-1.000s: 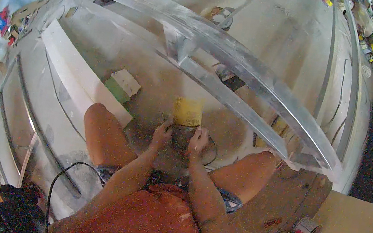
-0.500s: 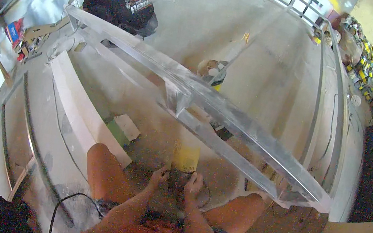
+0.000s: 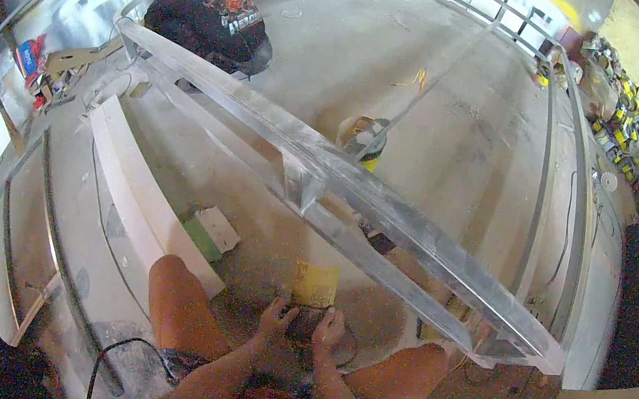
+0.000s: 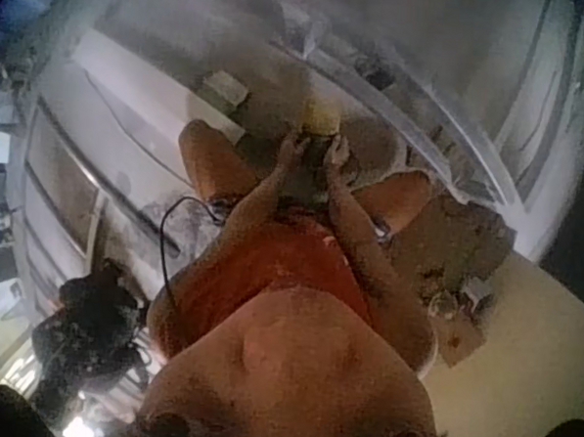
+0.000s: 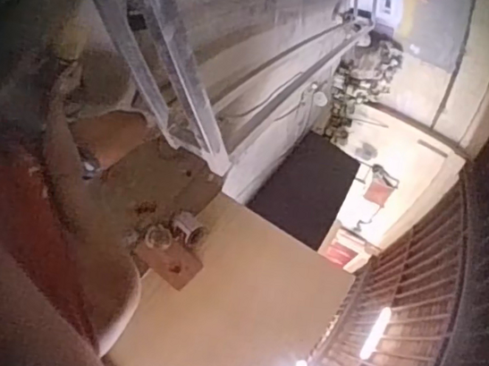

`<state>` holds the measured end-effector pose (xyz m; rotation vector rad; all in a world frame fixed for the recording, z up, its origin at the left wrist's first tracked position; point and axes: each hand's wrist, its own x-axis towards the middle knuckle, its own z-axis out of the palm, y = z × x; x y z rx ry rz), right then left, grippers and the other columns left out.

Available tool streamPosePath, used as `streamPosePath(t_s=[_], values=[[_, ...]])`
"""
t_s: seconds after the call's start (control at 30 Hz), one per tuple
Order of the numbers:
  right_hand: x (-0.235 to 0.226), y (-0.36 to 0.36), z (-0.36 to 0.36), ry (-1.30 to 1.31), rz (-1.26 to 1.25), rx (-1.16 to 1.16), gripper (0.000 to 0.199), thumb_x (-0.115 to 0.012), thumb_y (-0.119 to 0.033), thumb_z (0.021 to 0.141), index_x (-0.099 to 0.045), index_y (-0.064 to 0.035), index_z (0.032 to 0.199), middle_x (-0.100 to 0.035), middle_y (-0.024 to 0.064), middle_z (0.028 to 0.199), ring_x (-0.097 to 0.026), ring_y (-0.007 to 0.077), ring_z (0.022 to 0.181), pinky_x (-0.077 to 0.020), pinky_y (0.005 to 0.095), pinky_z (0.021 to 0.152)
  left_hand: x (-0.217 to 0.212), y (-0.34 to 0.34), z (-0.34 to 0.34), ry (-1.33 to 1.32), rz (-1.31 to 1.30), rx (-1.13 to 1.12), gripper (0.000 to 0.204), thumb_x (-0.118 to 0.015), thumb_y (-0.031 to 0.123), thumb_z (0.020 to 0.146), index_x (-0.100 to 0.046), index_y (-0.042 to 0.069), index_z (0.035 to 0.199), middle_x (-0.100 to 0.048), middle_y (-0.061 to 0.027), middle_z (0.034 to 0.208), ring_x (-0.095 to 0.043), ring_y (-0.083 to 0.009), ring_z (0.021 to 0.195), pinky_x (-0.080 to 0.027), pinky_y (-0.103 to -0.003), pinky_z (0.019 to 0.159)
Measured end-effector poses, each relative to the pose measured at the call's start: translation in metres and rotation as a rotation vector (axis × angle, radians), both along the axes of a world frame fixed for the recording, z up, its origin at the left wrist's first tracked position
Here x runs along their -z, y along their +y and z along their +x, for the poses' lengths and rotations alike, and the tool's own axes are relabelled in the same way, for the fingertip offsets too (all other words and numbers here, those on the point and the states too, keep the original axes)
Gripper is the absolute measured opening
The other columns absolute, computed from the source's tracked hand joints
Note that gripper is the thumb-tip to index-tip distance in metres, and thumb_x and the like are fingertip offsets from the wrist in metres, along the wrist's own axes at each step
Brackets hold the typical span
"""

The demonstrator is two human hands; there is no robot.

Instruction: Using an electric orbital sander to smooth the surface of a metal structural frame.

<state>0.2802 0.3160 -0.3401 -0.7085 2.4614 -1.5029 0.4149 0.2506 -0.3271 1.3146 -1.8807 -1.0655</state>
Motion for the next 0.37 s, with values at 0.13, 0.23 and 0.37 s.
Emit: streamPosePath(t_s=[0.13,0.23,0.37], values=[[-0.007,0.001,0.002,-0.015,0.018,0.006,0.036,-0.049,-0.029,0.105,-0.057,0.0035,0.094,-0.057,0.0258,0.080,-0.053,0.0452,0.073,-0.0452,0.0469,0.071,0.008,-0.004,0.000,-0.002,-0.006,0.071,0.049,-0.067,0.039,0.095,-0.064,0.000,0.123,-0.064,-0.0280,0.120,-0.061,-0.0450,0.111,-0.049,-0.050,0.096],[-0.010,0.003,0.001,-0.016,0.028,-0.037,0.036,-0.048,-0.030,0.105,-0.059,0.0036,0.096,-0.058,0.0264,0.081,-0.055,0.0462,0.074,-0.0457,0.0472,0.070,0.005,-0.005,-0.001,-0.007,0.022,0.082,0.049,-0.066,0.041,0.095,-0.063,0.000,0.124,-0.064,-0.0284,0.122,-0.059,-0.0457,0.115,-0.047,-0.051,0.099],[-0.012,0.002,0.005,-0.050,0.035,0.022,0.034,-0.050,-0.030,0.104,-0.061,0.0021,0.098,-0.062,0.0284,0.085,-0.061,0.0477,0.081,-0.0464,0.0503,0.071,-0.012,-0.006,-0.002,-0.066,0.289,0.100,0.051,-0.066,0.045,0.095,-0.063,0.006,0.127,-0.062,-0.0295,0.126,-0.060,-0.0424,0.119,-0.045,-0.050,0.104]])
